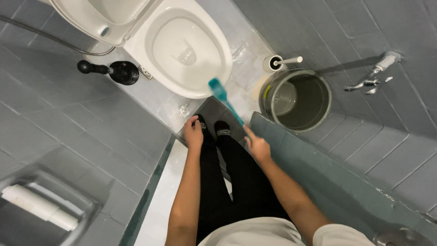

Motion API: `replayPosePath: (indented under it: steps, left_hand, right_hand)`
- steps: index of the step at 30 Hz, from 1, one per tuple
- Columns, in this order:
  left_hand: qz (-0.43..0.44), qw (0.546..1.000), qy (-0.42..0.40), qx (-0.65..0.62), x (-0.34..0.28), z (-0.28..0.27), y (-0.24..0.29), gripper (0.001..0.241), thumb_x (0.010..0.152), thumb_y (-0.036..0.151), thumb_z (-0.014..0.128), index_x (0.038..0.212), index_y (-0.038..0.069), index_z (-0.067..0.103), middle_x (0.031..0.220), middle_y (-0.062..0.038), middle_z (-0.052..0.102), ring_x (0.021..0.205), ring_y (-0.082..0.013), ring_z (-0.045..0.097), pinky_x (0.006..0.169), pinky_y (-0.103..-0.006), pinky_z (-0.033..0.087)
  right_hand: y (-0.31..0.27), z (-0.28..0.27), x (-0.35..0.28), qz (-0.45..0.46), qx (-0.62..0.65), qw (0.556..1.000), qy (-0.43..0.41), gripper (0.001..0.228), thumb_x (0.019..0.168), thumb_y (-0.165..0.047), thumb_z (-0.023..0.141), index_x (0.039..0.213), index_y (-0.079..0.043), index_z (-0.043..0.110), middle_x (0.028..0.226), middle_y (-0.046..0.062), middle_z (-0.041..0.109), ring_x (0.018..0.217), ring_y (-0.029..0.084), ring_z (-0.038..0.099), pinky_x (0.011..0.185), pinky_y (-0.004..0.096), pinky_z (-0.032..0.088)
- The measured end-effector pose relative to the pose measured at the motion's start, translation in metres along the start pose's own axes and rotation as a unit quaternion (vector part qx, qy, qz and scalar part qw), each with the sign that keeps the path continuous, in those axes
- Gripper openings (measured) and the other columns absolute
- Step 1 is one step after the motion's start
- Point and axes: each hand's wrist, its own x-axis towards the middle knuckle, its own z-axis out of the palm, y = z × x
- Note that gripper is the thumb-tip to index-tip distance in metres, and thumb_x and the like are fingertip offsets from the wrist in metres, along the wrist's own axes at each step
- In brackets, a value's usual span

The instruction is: Cleaning a toilet bowl using a brush and water.

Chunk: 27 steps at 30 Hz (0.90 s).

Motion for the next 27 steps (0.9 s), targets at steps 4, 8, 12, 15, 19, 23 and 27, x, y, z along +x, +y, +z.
replayPosePath:
  steps: [4, 8, 12, 15, 19, 23, 27]
  left_hand:
    - [0.008, 1.000, 0.003, 0.006, -0.005, 0.005, 0.004, 0.022, 0.100, 0.020, 0.061, 0.119, 0.017, 0.072, 0.120, -0.010, 0.063, 0.099, -0.0257, 0.069, 0.092, -0.0401, 0.055]
    - [-0.002, 1.000, -0.012, 0.005, 0.000, 0.008, 0.000, 0.023, 0.101, 0.018, 0.059, 0.120, 0.016, 0.070, 0.121, -0.011, 0.061, 0.100, -0.0248, 0.068, 0.091, -0.0390, 0.056]
    - [-0.008, 1.000, -0.018, 0.006, -0.002, 0.007, 0.003, 0.023, 0.102, 0.018, 0.058, 0.122, 0.015, 0.069, 0.123, -0.010, 0.061, 0.101, -0.0250, 0.067, 0.092, -0.0400, 0.056]
    - [-0.004, 1.000, -0.020, 0.013, 0.000, 0.010, -0.001, 0.023, 0.102, 0.018, 0.058, 0.122, 0.015, 0.069, 0.124, -0.010, 0.060, 0.102, -0.0244, 0.067, 0.093, -0.0398, 0.056]
    - [-0.006, 1.000, -0.020, 0.017, 0.001, 0.010, -0.003, 0.022, 0.101, 0.019, 0.060, 0.120, 0.016, 0.071, 0.122, -0.010, 0.061, 0.102, -0.0258, 0.067, 0.094, -0.0409, 0.054]
    - [-0.007, 0.999, -0.027, 0.021, 0.002, 0.008, -0.001, 0.023, 0.101, 0.021, 0.059, 0.121, 0.018, 0.070, 0.122, -0.008, 0.061, 0.102, -0.0241, 0.067, 0.094, -0.0398, 0.054]
    - [-0.004, 0.999, -0.032, 0.039, 0.005, 0.008, -0.003, 0.023, 0.100, 0.020, 0.060, 0.121, 0.018, 0.071, 0.122, -0.009, 0.062, 0.102, -0.0254, 0.067, 0.095, -0.0407, 0.054]
  right_hand:
    - [0.017, 0.008, -0.005, 0.004, -0.017, 1.000, 0.003, 0.059, 0.103, -0.046, 0.048, 0.154, -0.062, 0.023, 0.090, 0.024, 0.075, 0.088, 0.044, 0.075, 0.079, 0.053, 0.062]
    - [0.012, -0.013, 0.029, 0.068, 0.010, 0.997, -0.015, 0.055, 0.105, -0.049, 0.044, 0.154, -0.062, 0.024, 0.100, 0.028, 0.074, 0.101, 0.046, 0.072, 0.090, 0.052, 0.059]
    - [-0.017, -0.038, 0.039, 0.101, 0.080, 0.991, 0.034, 0.057, 0.106, -0.043, 0.045, 0.157, -0.057, 0.022, 0.099, 0.031, 0.073, 0.101, 0.048, 0.071, 0.092, 0.055, 0.058]
    - [-0.026, -0.027, 0.017, 0.078, 0.123, 0.989, 0.023, 0.056, 0.106, -0.038, 0.047, 0.159, -0.046, 0.029, 0.097, 0.034, 0.073, 0.100, 0.050, 0.071, 0.091, 0.056, 0.058]
    - [-0.020, -0.002, -0.003, 0.110, 0.117, 0.987, 0.009, 0.059, 0.104, -0.045, 0.049, 0.157, -0.057, 0.025, 0.099, 0.032, 0.073, 0.099, 0.047, 0.072, 0.088, 0.054, 0.059]
    - [-0.028, -0.021, 0.031, 0.114, 0.121, 0.986, 0.031, 0.058, 0.105, -0.041, 0.047, 0.157, -0.055, 0.025, 0.101, 0.034, 0.072, 0.101, 0.049, 0.071, 0.089, 0.055, 0.058]
    - [-0.041, -0.050, 0.089, 0.076, 0.100, 0.989, 0.079, 0.057, 0.108, -0.039, 0.045, 0.158, -0.053, 0.023, 0.097, 0.027, 0.074, 0.097, 0.043, 0.074, 0.084, 0.053, 0.060]
